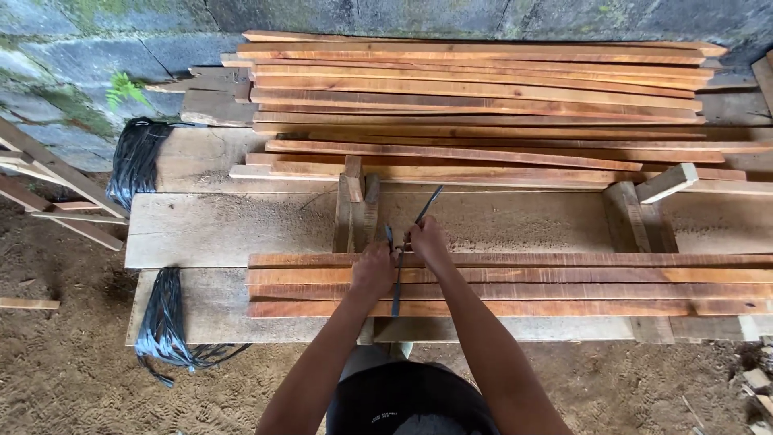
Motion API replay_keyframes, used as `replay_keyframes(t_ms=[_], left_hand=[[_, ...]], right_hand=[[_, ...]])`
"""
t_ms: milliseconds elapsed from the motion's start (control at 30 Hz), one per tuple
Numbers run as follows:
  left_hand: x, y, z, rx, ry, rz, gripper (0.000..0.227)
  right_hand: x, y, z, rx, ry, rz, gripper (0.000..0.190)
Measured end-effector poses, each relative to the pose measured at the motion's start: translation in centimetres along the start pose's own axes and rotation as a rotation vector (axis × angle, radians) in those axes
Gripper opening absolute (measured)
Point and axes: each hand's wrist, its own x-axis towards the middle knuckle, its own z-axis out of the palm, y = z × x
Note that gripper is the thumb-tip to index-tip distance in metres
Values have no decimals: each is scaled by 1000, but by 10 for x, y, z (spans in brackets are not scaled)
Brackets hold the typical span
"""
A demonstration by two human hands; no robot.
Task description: Bundling thin wooden stakes together using flexible plastic ties on a workbench.
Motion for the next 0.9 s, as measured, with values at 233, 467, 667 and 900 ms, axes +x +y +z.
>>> replay_keyframes(t_ms=[233, 467, 667, 900], left_hand=[[1, -14, 16, 114, 36, 120, 31], [3, -16, 24, -67, 62, 9, 31], [9, -16, 24, -130, 100, -72, 41], [17, -21, 24, -423, 138, -140, 51]], right_hand=[[-26, -25, 0, 31, 5, -107, 22], [-46, -43, -28, 69, -395, -105, 46], [-11, -14, -18, -65, -377, -188, 43], [2, 4, -9, 7, -93, -130, 22]])
